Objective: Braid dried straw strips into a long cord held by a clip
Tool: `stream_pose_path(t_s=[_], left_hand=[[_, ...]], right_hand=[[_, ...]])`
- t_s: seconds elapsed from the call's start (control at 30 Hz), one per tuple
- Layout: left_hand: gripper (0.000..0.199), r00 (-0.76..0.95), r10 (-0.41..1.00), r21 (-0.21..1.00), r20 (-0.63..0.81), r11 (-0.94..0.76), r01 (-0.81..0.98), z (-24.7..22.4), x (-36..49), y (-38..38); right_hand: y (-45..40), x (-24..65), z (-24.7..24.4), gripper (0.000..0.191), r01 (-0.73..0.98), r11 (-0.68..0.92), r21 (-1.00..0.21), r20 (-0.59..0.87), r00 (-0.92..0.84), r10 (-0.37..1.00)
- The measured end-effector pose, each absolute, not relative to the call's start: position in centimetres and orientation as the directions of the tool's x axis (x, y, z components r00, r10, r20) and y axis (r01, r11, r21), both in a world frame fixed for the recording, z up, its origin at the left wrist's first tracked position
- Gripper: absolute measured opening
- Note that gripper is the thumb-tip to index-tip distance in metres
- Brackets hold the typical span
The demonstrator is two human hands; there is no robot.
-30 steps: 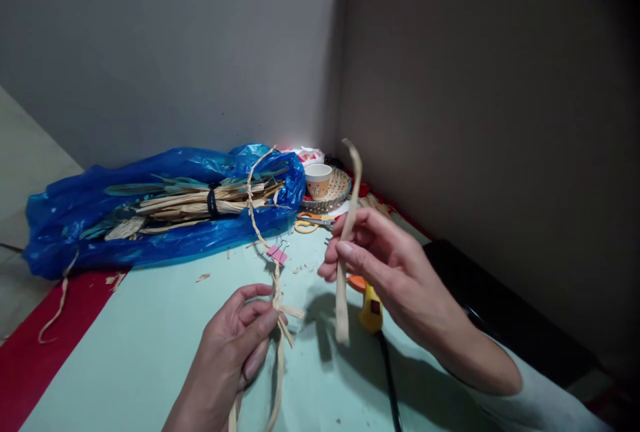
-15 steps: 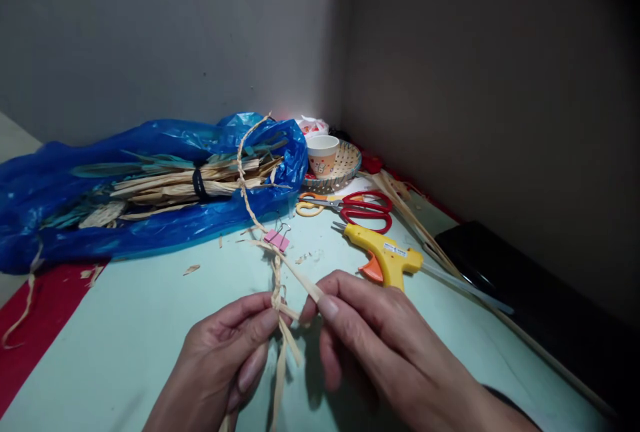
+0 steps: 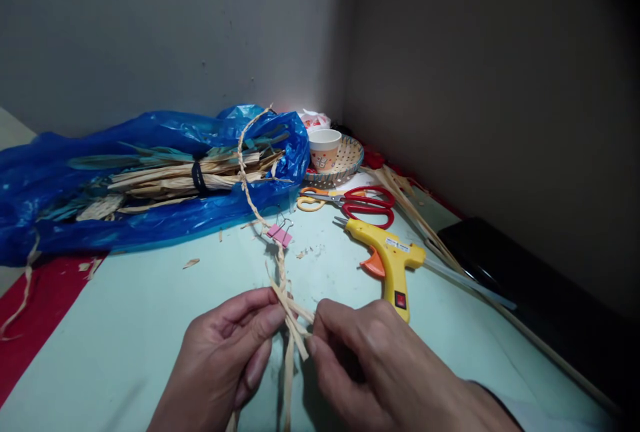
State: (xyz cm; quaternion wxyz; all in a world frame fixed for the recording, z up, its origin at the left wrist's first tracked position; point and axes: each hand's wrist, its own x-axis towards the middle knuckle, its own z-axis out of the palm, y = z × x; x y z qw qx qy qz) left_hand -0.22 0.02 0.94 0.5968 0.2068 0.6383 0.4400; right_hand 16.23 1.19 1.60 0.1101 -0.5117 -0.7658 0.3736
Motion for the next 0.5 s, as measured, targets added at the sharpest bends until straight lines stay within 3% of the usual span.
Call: stream_pose_path(t_s=[0.2, 0.5], left_hand=[[0.039, -0.192, 0.787, 0.801, -0.586, 0.528, -0.284, 0.0, -0.7, 0.1], [0.036, -0.151, 0.814, 0.815, -0.561, 0.513, -0.269, 0.2, -0.5, 0.0]], right_hand=[[1.2, 16.4, 1.5, 0.016, 0.636, 0.254, -0.729, -0.096, -0.462, 0.882], [1.2, 16.4, 1.0, 0.009, 0.581, 0.334, -0.742, -0.058, -0.553, 0.831]])
